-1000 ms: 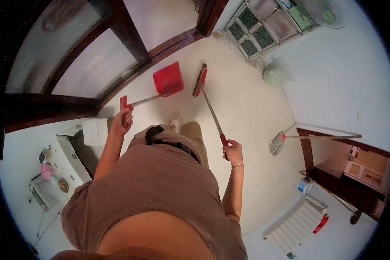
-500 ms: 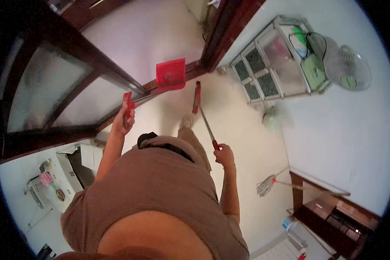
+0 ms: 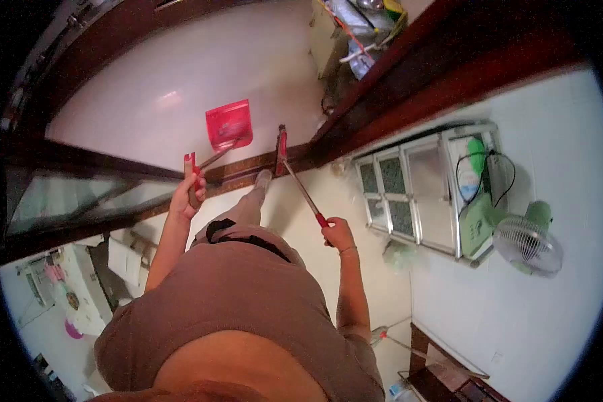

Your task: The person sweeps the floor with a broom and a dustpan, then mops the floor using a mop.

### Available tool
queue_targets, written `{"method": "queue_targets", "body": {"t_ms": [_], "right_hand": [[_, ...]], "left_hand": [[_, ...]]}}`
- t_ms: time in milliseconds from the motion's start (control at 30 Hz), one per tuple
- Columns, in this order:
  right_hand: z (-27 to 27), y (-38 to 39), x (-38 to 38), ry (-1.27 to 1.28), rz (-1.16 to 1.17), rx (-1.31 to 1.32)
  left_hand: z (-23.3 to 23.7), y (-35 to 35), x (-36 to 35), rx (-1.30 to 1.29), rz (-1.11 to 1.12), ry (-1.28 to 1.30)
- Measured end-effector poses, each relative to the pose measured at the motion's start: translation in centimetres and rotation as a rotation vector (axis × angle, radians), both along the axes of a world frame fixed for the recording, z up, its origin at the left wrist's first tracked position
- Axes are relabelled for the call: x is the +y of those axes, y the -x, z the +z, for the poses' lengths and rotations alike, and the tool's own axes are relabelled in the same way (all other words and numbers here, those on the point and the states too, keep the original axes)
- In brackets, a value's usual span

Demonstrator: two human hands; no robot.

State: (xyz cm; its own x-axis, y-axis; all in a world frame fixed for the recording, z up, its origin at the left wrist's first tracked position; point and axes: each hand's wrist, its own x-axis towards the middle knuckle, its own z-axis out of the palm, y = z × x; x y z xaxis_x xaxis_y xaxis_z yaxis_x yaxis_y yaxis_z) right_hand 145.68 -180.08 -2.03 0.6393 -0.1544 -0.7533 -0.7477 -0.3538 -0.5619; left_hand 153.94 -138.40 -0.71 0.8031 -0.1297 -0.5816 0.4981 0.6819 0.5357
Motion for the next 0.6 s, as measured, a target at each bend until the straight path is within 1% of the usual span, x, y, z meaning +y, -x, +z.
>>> {"method": "queue_targets", "body": {"t_ms": [33, 67, 167, 300, 367, 400, 500, 567, 600], "right_hand": [[-0.2, -1.5, 0.1, -0.023, -0.009, -0.004], [-0.2, -3.0, 0.1, -0.05, -0.044, -0.008], [0.8, -7.9, 0.8, -0.087, -0.141, 0.022], [0.0, -13.6, 0.3, -0.105, -0.147, 0.047], [-0.8, -15.8, 0.7, -0.048, -0.142, 0.003], [-0.2, -17.2, 1.0, -0.021, -0.153, 0.025], [-0.5, -20.6, 0.4, -0.015, -0.209, 0.052], [-0.9, -22.9, 0.0, -0.022, -0.207, 0.038], [-0.7, -23.8, -0.1, -0.021, -0.21, 0.063]], "left_hand": [[-0.6, -1.7, 0.2, -0.047, -0.021, 0.057], [-1.2, -3.4, 0.3, -0.002, 0.017, 0.036], [-0.5, -8.4, 0.8, 0.016, 0.034, 0.023], [-0.4, -15.1, 0.6, 0.004, 0.029, -0.04], [0.5, -19.0, 0.4, -0.032, -0.004, -0.1], [0.7, -20.9, 0.2, -0.027, -0.013, -0.123], [0.7, -26.4, -0.6, -0.078, -0.057, -0.156], [0.6, -30.8, -1.0, -0.087, -0.091, -0.163], [0.8, -33.0, -1.2, -0.114, -0.142, -0.193]]}}
